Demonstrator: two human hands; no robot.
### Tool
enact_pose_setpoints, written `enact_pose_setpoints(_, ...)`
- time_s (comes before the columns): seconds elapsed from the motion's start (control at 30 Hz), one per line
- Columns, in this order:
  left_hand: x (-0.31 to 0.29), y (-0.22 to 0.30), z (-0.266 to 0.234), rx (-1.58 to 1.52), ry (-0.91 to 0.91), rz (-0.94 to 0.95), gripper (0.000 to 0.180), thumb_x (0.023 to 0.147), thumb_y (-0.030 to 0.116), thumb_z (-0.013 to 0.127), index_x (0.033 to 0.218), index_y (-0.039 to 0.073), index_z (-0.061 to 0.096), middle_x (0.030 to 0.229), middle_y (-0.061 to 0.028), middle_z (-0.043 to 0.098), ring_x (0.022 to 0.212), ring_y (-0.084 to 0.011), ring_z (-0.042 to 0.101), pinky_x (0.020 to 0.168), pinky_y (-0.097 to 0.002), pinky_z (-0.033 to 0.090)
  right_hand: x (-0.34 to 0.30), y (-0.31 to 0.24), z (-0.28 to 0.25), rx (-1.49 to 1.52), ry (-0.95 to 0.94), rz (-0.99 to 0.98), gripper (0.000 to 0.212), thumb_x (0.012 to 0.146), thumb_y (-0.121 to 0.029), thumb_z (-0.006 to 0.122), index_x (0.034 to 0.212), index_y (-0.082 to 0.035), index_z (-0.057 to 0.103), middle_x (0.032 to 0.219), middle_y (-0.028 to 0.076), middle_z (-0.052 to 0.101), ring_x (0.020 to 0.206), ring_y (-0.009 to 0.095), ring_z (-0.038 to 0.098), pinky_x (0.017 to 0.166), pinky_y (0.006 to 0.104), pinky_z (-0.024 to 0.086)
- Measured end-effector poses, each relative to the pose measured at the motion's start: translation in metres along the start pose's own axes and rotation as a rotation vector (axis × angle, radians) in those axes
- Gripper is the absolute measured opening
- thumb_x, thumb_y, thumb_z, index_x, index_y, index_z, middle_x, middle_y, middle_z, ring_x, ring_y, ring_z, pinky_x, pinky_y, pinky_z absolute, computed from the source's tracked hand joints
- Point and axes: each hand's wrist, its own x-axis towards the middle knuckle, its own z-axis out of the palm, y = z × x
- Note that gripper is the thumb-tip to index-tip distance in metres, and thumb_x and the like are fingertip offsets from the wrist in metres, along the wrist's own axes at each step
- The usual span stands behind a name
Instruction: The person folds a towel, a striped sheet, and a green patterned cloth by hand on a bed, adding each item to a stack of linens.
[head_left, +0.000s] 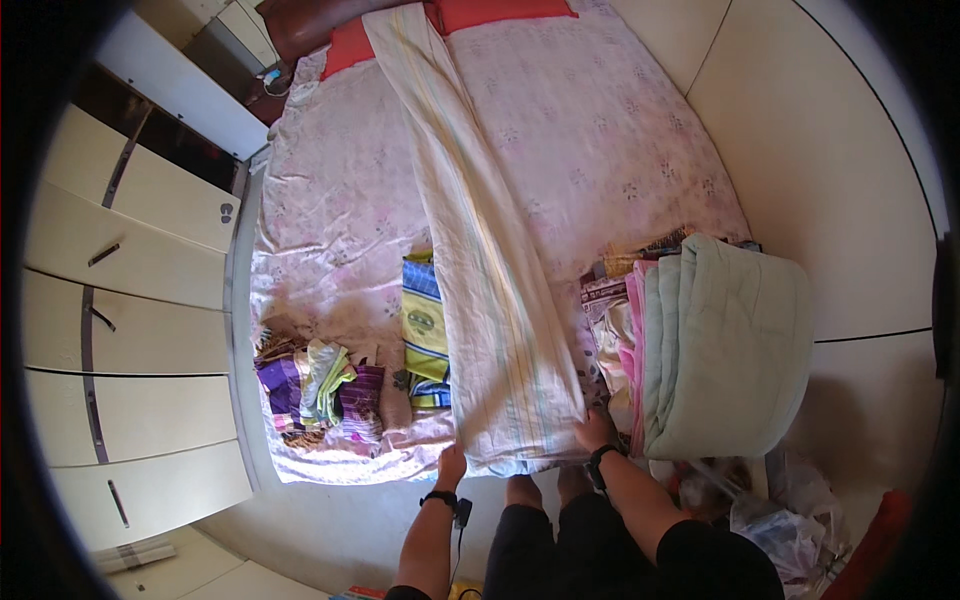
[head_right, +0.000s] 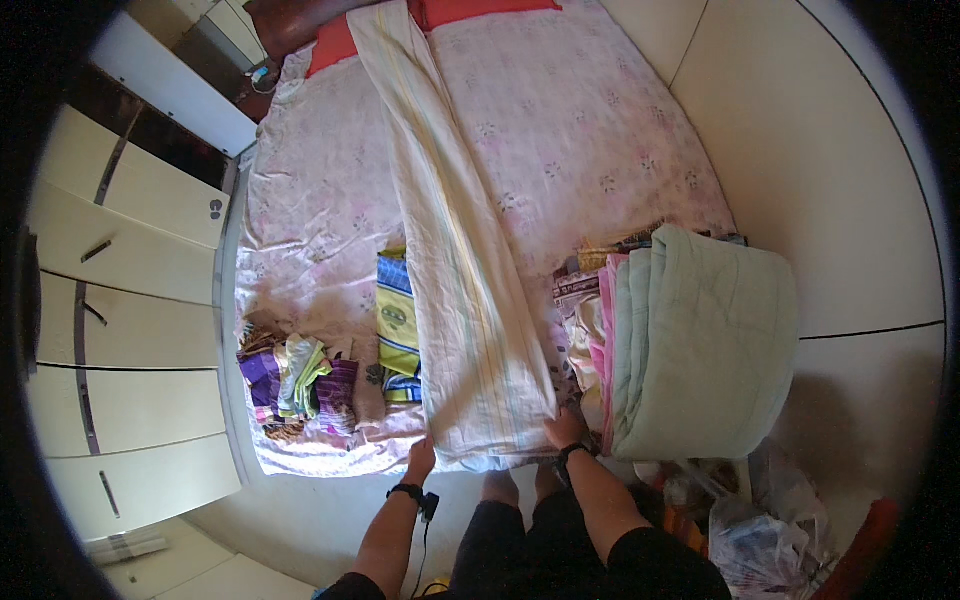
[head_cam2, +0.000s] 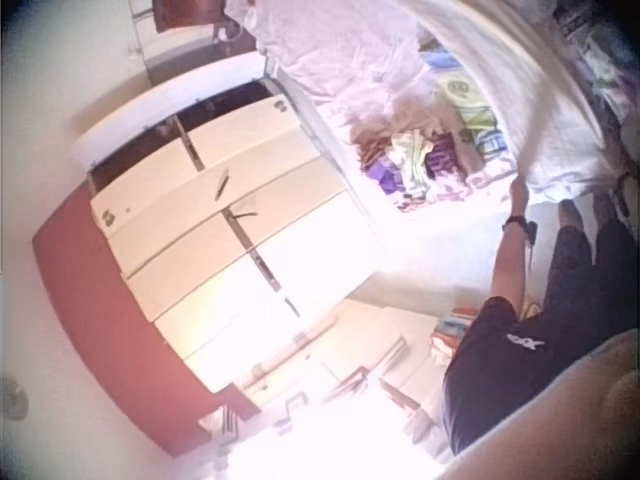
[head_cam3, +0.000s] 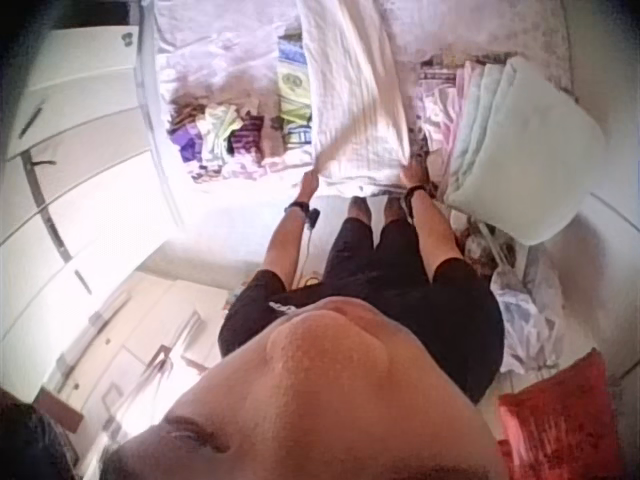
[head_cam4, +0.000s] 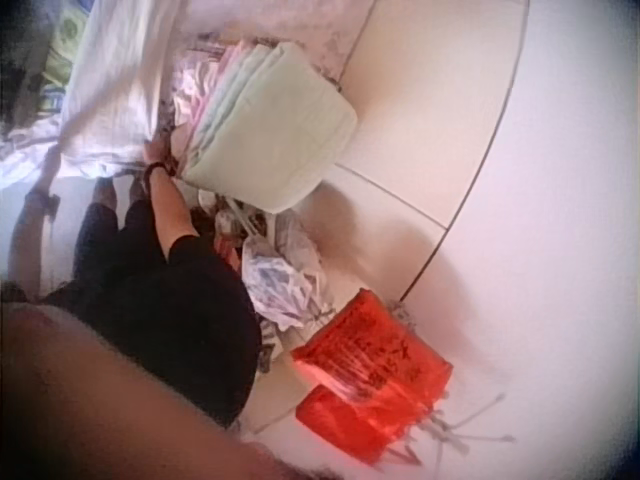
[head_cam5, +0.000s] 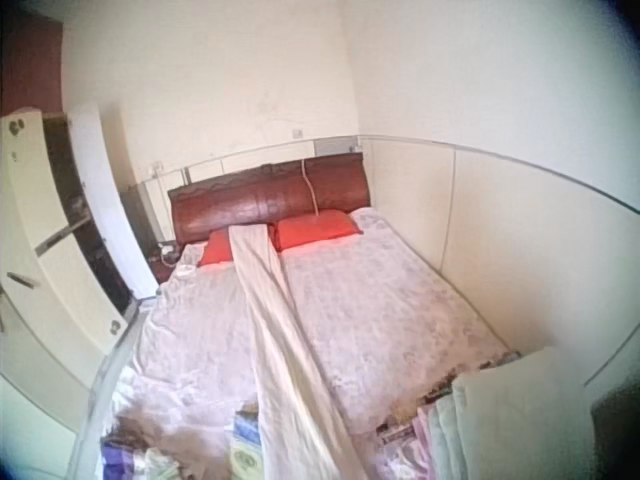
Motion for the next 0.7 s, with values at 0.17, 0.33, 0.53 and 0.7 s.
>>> enact_pose_setpoints(0.17, 0.018, 0.059, 0.020, -0.140, 0.232, -0.101, 0.045, 0.081, 0.045, 0.045, 0.084, 0.001, 0.055, 0.084, -0.0251, 0.058, 0.083, -0.0438, 0.054, 0.071, -0.0491, 0.041, 0.045, 0.065, 0.024, 0.297, 0.578, -0.324, 0.027, 0.073, -0.025, 0.059, 0.089, -0.003, 0.058, 0.078, 0.010, 0.059, 0.080, 0.024, 0.057, 0.075, 0.0321, 0.043)
enact_pose_setpoints(0.33, 0.014, 0.043, 0.034, -0.155, 0.466, -0.238, 0.030, 0.085, 0.030, 0.041, 0.086, 0.003, 0.052, 0.080, -0.0269, 0.057, 0.078, -0.0444, 0.054, 0.067, -0.0524, 0.040, 0.043, -0.014, -0.004, 0.746, -0.412, 0.185, 0.042, 0.073, -0.039, 0.062, 0.095, -0.003, 0.060, 0.091, 0.006, 0.060, 0.080, 0.017, 0.055, 0.073, 0.0302, 0.042)
enact_pose_setpoints(0.53, -0.022, 0.067, 0.008, -0.117, 0.186, -0.061, 0.034, 0.087, 0.035, 0.034, 0.096, 0.005, 0.049, 0.083, -0.0278, 0.057, 0.081, -0.0442, 0.054, 0.071, -0.0525, 0.040, 0.031, -0.019, 0.009, 0.081, -0.461, 0.158, 0.051, 0.067, -0.036, 0.071, 0.100, 0.001, 0.059, 0.097, 0.010, 0.060, 0.087, 0.021, 0.055, 0.077, 0.0325, 0.042)
enact_pose_setpoints(0.7, -0.017, 0.030, -0.019, -0.198, 0.066, 0.175, 0.037, 0.087, 0.035, 0.033, 0.095, 0.004, 0.051, 0.092, -0.0274, 0.056, 0.087, -0.0454, 0.053, 0.077, -0.0514, 0.040, -0.022, -0.051, -0.006, 0.212, -0.411, 0.011, 0.044, 0.066, -0.031, 0.072, 0.092, 0.003, 0.061, 0.091, 0.012, 0.061, 0.077, 0.024, 0.057, 0.069, 0.0362, 0.044)
